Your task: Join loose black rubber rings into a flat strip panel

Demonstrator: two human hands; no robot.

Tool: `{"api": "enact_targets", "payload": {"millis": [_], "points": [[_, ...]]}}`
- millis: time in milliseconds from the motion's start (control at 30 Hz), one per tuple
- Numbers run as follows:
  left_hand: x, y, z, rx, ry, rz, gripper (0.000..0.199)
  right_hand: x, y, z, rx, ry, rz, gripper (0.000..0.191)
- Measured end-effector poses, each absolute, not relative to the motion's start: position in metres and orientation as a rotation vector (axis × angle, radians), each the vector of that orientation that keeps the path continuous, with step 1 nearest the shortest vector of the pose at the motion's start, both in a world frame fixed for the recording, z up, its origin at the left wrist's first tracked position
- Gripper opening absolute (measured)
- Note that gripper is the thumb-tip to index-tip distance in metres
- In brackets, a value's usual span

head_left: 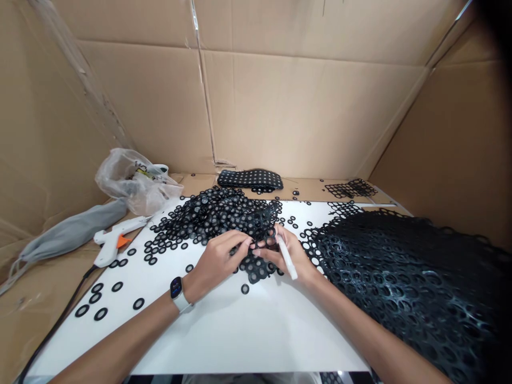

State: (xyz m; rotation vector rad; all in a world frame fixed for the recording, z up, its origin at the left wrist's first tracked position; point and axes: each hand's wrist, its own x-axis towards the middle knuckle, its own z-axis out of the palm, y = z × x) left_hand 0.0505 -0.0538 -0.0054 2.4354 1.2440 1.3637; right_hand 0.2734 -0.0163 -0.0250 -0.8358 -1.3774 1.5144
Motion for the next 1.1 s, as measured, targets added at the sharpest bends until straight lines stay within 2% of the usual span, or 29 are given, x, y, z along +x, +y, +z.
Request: {"api": "enact_targets", "payload": {"millis": [567,733,967,1100], "points": [[0.047,-0.041,-0.004,2.121,1.518,1.479,0.027,0.279,-0.011,-0.005,-0.868,-1.388,1.374,0.062],[0.010,-0.022,0.004,2.144,1.679,1.572,0.029,0.290,0.004,-0.010,-0.898,-1.291,1.349,0.070],[0.011,-0.019,-0.002,2.540,1.490,1.227,0.018,0.291,0.004,-0.004,-0.920,-1.258,1.345,0.076],[0.027,-0.031,0.004,2.582,1.426,1.362,0.025,0.287,-0.001,-0.002,-0.914,-1.252,1.369,0.078]]}}
